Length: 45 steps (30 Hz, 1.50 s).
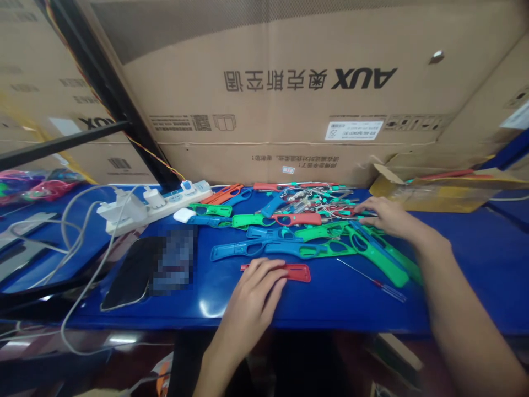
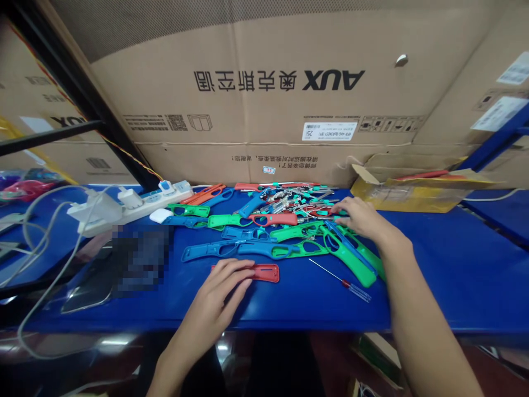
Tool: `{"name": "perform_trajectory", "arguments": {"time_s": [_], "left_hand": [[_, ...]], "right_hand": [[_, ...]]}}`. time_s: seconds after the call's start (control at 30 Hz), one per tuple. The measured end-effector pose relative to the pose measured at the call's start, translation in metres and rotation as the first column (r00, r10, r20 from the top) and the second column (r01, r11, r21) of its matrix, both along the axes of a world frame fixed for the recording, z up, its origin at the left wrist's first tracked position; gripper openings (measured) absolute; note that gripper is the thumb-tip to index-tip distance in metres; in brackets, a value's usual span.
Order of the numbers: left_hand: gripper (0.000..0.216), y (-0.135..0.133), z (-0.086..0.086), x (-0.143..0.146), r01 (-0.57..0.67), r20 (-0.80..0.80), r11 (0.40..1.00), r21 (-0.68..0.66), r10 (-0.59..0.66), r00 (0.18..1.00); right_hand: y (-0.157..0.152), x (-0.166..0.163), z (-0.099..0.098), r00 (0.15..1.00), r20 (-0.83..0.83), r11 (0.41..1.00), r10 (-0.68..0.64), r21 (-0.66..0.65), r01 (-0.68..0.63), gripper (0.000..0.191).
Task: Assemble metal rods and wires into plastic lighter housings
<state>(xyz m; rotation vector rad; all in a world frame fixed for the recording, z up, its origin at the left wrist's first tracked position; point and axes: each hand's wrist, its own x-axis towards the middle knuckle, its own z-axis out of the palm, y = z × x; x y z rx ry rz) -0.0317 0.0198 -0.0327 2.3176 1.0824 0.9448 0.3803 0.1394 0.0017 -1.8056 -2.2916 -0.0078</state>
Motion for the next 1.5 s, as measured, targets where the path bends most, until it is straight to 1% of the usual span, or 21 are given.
{"name": "perform_trajectory", "arguments": {"time_s": [0.1, 0.17, 0.33, 0.47, 0.53, 0.6, 0.7, 0.8, 0.87, 0.93, 1.0, 1.03, 1.13, 1.2, 1.27, 1.3, 1.37, 1.4, 1.43, 1.47, 1.5], "left_hand": [[0.025, 0.001, -0.002, -0.001, -0.004, 0.035, 1.0, -0.022, 0.005, 0.999], [0.024, 0.002, -0.003, -0.002, -0.008, 0.059, 0.999, -0.042, 0.011, 0.998], [0.025, 0.002, -0.004, -0.002, -0.003, 0.072, 0.999, -0.05, 0.007, 0.997], [0.025, 0.001, -0.004, -0.002, -0.004, 0.077, 0.999, -0.041, 0.007, 0.997], [0.025, 0.001, -0.004, -0.002, -0.011, 0.076, 0.999, -0.041, 0.014, 0.997], [0.024, 0.002, -0.004, -0.001, -0.015, 0.078, 0.999, -0.044, 0.019, 0.997], [0.023, 0.002, -0.004, -0.001, -0.013, 0.075, 0.998, -0.057, 0.017, 0.997], [0.024, 0.0, -0.004, -0.002, -0.022, 0.078, 0.999, -0.05, 0.026, 0.997], [0.027, -0.001, -0.002, -0.003, -0.061, 0.113, 0.998, 0.004, 0.06, 0.992], [0.03, -0.001, 0.005, -0.002, -0.144, 0.18, 0.983, 0.111, 0.123, 0.976], [0.033, 0.002, 0.017, 0.001, -0.224, 0.234, 0.943, 0.246, 0.166, 0.958], [0.035, 0.004, 0.026, 0.005, -0.238, 0.242, 0.919, 0.316, 0.164, 0.956], [0.036, 0.014, 0.054, 0.017, -0.169, 0.203, 0.859, 0.482, 0.078, 0.976], [0.033, 0.02, 0.069, 0.023, -0.156, 0.159, 0.835, 0.527, 0.084, 0.984], [0.025, 0.024, 0.077, 0.023, -0.15, 0.143, 0.81, 0.568, 0.083, 0.986], [0.021, 0.024, 0.078, 0.021, -0.154, 0.15, 0.801, 0.579, 0.081, 0.985], [0.02, 0.021, 0.075, 0.015, -0.193, 0.205, 0.797, 0.573, 0.088, 0.975], [0.021, 0.019, 0.072, 0.013, -0.228, 0.26, 0.804, 0.549, 0.095, 0.961], [0.02, 0.017, 0.068, 0.011, -0.268, 0.33, 0.821, 0.504, 0.104, 0.938], [0.018, 0.015, 0.063, 0.01, -0.31, 0.417, 0.85, 0.425, 0.12, 0.901], [0.016, 0.012, 0.059, 0.011, -0.341, 0.518, 0.888, 0.308, 0.144, 0.843]], "right_hand": [[-0.002, 0.006, -0.009, 0.998, 0.035, 0.998, -0.049, 0.033, 0.048, 0.028], [-0.002, 0.008, -0.011, 0.998, 0.035, 0.998, -0.047, 0.037, 0.046, 0.027], [0.001, 0.005, -0.011, 1.0, 0.016, 0.999, 0.009, 0.046, -0.01, 0.032], [0.001, -0.005, -0.006, 0.998, -0.02, 0.995, 0.067, 0.072, -0.066, 0.036], [-0.002, -0.014, -0.003, 0.995, -0.07, 0.994, 0.068, 0.096, -0.061, 0.038], [-0.006, -0.026, 0.002, 0.98, -0.191, 0.99, 0.05, 0.138, -0.024, 0.039], [-0.014, -0.049, 0.012, 0.92, -0.391, 0.964, 0.04, 0.256, 0.066, 0.037], [-0.022, -0.071, 0.026, 0.889, -0.452, 0.921, 0.072, 0.372, 0.114, 0.032], [-0.029, -0.086, 0.037, 0.899, -0.42, 0.908, 0.123, 0.414, 0.069, 0.03], [-0.04, -0.101, 0.049, 0.924, -0.331, 0.898, 0.191, 0.439, -0.028, 0.029], [-0.054, -0.117, 0.061, 0.938, -0.238, 0.882, 0.252, 0.456, -0.121, 0.029], [-0.063, -0.126, 0.066, 0.94, -0.206, 0.872, 0.273, 0.466, -0.151, 0.029], [-0.09, -0.153, 0.079, 0.929, -0.143, 0.848, 0.34, 0.474, -0.237, 0.027], [-0.107, -0.168, 0.084, 0.92, -0.136, 0.84, 0.367, 0.474, -0.265, 0.024], [-0.121, -0.179, 0.086, 0.912, -0.153, 0.827, 0.381, 0.498, -0.262, 0.023], [-0.125, -0.183, 0.084, 0.903, -0.188, 0.824, 0.386, 0.51, -0.246, 0.027], [-0.131, -0.188, 0.075, 0.85, -0.355, 0.846, 0.389, 0.502, -0.178, 0.046], [-0.132, -0.191, 0.067, 0.793, -0.474, 0.872, 0.383, 0.469, -0.141, 0.056], [-0.132, -0.194, 0.059, 0.716, -0.595, 0.901, 0.366, 0.42, -0.112, 0.063], [-0.132, -0.199, 0.049, 0.637, -0.692, 0.927, 0.338, 0.363, -0.097, 0.065], [-0.132, -0.204, 0.039, 0.581, -0.757, 0.949, 0.299, 0.299, -0.099, 0.065]]}}
